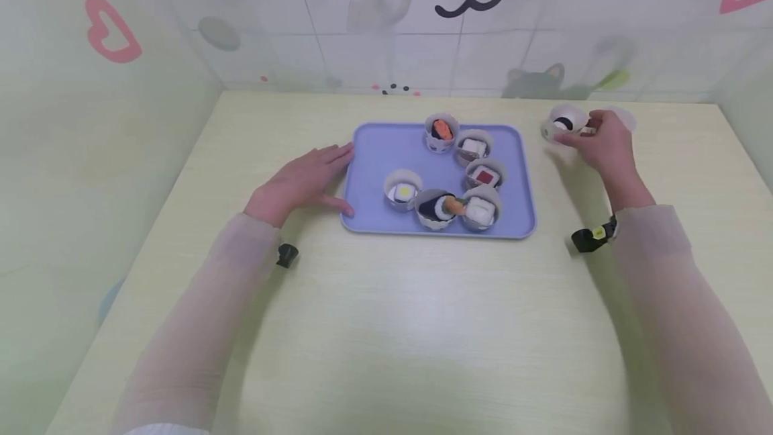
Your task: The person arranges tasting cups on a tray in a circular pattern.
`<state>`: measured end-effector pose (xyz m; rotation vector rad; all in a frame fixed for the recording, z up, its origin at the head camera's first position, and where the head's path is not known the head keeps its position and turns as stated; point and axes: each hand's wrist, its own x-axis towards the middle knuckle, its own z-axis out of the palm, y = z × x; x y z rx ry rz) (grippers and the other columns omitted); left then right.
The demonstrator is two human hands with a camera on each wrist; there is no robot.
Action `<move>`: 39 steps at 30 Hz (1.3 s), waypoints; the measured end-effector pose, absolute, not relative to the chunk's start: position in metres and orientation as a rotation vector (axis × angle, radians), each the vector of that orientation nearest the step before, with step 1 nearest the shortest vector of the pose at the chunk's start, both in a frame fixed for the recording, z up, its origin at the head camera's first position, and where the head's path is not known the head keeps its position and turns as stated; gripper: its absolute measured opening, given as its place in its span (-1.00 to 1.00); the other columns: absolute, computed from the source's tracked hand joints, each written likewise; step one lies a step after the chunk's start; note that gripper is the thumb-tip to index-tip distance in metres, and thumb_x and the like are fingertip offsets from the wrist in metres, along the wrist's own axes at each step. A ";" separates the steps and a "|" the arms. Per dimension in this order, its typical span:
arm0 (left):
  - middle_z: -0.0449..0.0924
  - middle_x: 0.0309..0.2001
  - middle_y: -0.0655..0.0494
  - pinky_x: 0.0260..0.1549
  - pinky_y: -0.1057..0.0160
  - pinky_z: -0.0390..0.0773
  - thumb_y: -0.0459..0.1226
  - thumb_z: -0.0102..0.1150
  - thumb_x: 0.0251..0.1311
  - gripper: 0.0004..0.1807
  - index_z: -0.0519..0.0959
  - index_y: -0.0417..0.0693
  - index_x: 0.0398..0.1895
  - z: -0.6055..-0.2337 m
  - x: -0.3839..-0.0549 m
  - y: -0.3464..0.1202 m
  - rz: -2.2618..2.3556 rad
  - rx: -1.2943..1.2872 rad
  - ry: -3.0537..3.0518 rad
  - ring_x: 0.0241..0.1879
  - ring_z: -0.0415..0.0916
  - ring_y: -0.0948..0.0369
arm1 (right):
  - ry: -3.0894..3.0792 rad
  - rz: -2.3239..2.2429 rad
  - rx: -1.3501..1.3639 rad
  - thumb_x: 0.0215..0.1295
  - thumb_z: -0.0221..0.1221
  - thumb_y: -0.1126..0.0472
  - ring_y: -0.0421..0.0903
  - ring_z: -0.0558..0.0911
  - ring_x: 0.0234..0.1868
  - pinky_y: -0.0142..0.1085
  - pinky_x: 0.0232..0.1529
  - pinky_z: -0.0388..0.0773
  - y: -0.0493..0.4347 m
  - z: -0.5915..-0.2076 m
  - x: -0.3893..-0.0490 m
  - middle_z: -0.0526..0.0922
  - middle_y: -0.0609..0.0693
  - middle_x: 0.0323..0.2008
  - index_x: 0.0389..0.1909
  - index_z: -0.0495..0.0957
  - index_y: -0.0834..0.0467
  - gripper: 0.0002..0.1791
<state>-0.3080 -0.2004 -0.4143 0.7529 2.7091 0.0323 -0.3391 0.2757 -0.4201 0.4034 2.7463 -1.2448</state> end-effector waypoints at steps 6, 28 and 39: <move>-0.17 0.63 -0.09 0.61 -0.08 -0.09 0.28 0.36 -0.02 0.29 -0.09 -0.18 0.59 -0.415 -0.308 -0.199 0.039 0.744 2.706 0.60 -0.16 -0.10 | 2.728 -1.254 0.430 0.32 0.23 -0.07 0.24 0.26 0.48 0.05 0.50 0.31 0.275 -0.422 -0.348 0.09 0.33 0.53 0.57 -0.11 0.29 0.03; -0.18 0.63 -0.09 0.61 -0.08 -0.09 0.26 0.35 0.01 0.27 -0.09 -0.18 0.60 -0.414 -0.308 -0.199 0.031 0.727 2.696 0.60 -0.18 -0.10 | 2.791 -1.206 0.431 0.33 0.21 -0.03 0.20 0.28 0.34 0.02 0.42 0.35 0.273 -0.430 -0.357 0.21 0.36 0.45 0.49 0.05 0.34 -0.10; -0.18 0.63 -0.08 0.62 -0.07 -0.10 0.27 0.35 0.01 0.27 -0.09 -0.17 0.60 -0.414 -0.308 -0.198 0.030 0.722 2.696 0.61 -0.18 -0.09 | 2.818 -1.198 0.404 0.31 0.24 -0.02 0.15 0.33 0.28 -0.10 0.29 0.40 0.269 -0.424 -0.354 0.23 0.32 0.46 0.50 0.06 0.31 -0.09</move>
